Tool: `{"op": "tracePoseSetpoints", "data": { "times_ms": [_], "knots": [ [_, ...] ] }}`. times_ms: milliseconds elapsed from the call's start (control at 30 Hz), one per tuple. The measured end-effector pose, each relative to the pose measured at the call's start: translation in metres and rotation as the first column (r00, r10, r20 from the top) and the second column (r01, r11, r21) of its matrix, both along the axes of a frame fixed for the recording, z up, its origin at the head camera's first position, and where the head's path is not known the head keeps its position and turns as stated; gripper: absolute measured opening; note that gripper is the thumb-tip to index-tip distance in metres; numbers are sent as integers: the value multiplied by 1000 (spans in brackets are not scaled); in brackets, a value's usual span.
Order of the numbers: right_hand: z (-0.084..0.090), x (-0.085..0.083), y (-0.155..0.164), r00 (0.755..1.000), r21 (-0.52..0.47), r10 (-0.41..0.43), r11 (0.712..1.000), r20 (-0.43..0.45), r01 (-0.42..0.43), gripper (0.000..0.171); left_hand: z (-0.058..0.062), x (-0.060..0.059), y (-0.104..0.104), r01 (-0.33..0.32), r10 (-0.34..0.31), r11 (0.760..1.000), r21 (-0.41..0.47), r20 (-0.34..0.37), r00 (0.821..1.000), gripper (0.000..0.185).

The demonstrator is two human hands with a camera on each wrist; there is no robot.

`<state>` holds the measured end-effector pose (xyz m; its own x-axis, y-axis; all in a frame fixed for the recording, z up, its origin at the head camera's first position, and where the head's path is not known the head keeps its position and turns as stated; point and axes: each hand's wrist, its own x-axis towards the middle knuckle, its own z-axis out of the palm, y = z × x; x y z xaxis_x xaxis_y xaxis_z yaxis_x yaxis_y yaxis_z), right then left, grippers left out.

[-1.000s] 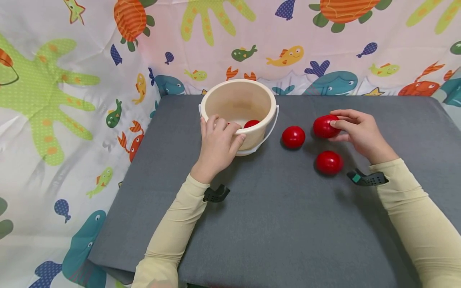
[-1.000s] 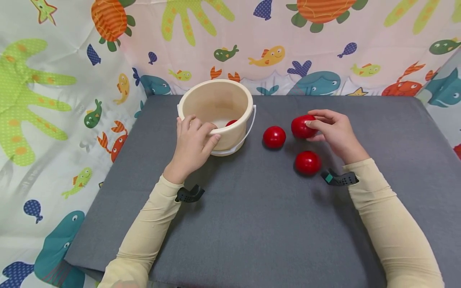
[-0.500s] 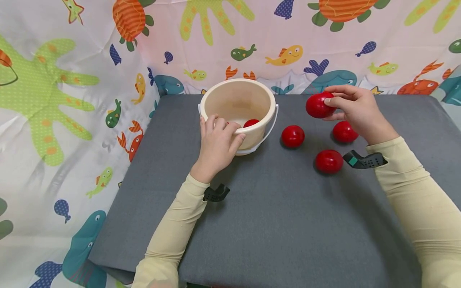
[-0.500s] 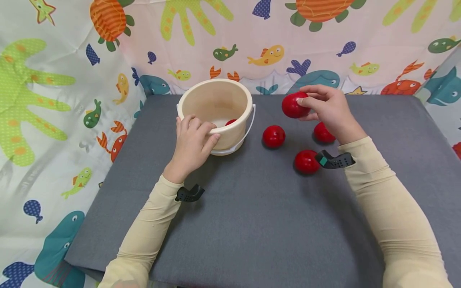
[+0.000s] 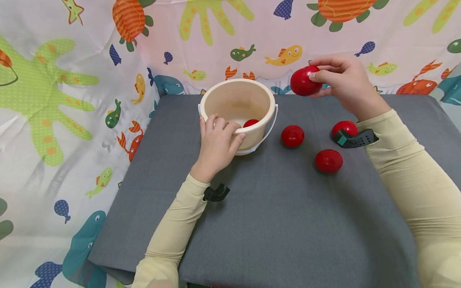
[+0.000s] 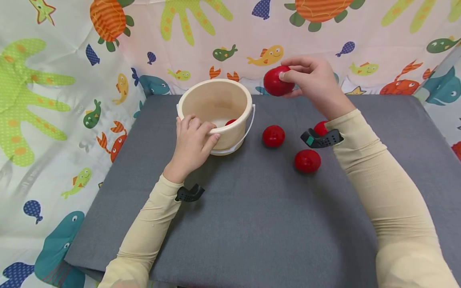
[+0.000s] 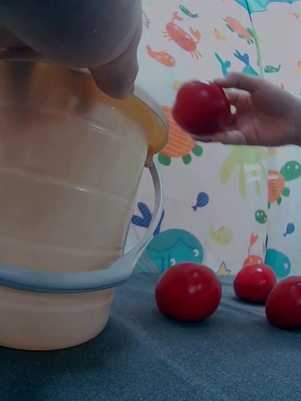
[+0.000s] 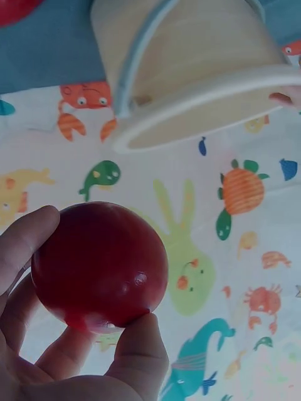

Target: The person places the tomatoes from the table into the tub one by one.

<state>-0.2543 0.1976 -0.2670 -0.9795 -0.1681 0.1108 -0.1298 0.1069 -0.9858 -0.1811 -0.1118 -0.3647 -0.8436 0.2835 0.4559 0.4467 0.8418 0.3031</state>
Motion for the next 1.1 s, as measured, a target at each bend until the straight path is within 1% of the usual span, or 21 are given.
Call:
{"op": "tracePoseSetpoints", "data": {
  "times_ms": [67, 133, 333, 533, 667, 833, 933, 1100],
  "knots": [
    [5, -2, -8, 1000, 62, -4, 998, -20, 5, 38, 0, 0, 0, 0, 0, 1000, 1, 2, 1000, 28],
    [10, -5, -16, 1000, 108, -7, 994, -21, 9, 39, 0, 0, 0, 0, 0, 1000, 2, 8, 1000, 28],
    [20, -13, -43, 999, 137, 18, 991, -27, -14, 39, 1, 0, 1, 0, 0, 1000, -3, 10, 1000, 28],
    [26, -20, -75, 999, 225, 29, 974, -44, -18, 43, 2, 0, 1, -6, 6, 1000, 1, 16, 1000, 28],
    [24, -21, -92, 998, 253, 40, 967, -44, -28, 45, 2, 0, 0, -5, 5, 1000, -1, 33, 999, 28],
    [20, -23, -109, 998, 272, 66, 960, -13, -60, 43, 3, 0, 0, -4, 5, 1000, -8, 44, 999, 29],
    [16, -25, -119, 995, 299, 96, 950, 1, -92, 43, 3, 0, 0, -5, 5, 1000, -7, 56, 998, 30],
    [5, -25, -135, 991, 358, 132, 924, 24, -132, 44, 3, -1, 0, -7, 8, 1000, -11, 63, 998, 31]
  ]
}}
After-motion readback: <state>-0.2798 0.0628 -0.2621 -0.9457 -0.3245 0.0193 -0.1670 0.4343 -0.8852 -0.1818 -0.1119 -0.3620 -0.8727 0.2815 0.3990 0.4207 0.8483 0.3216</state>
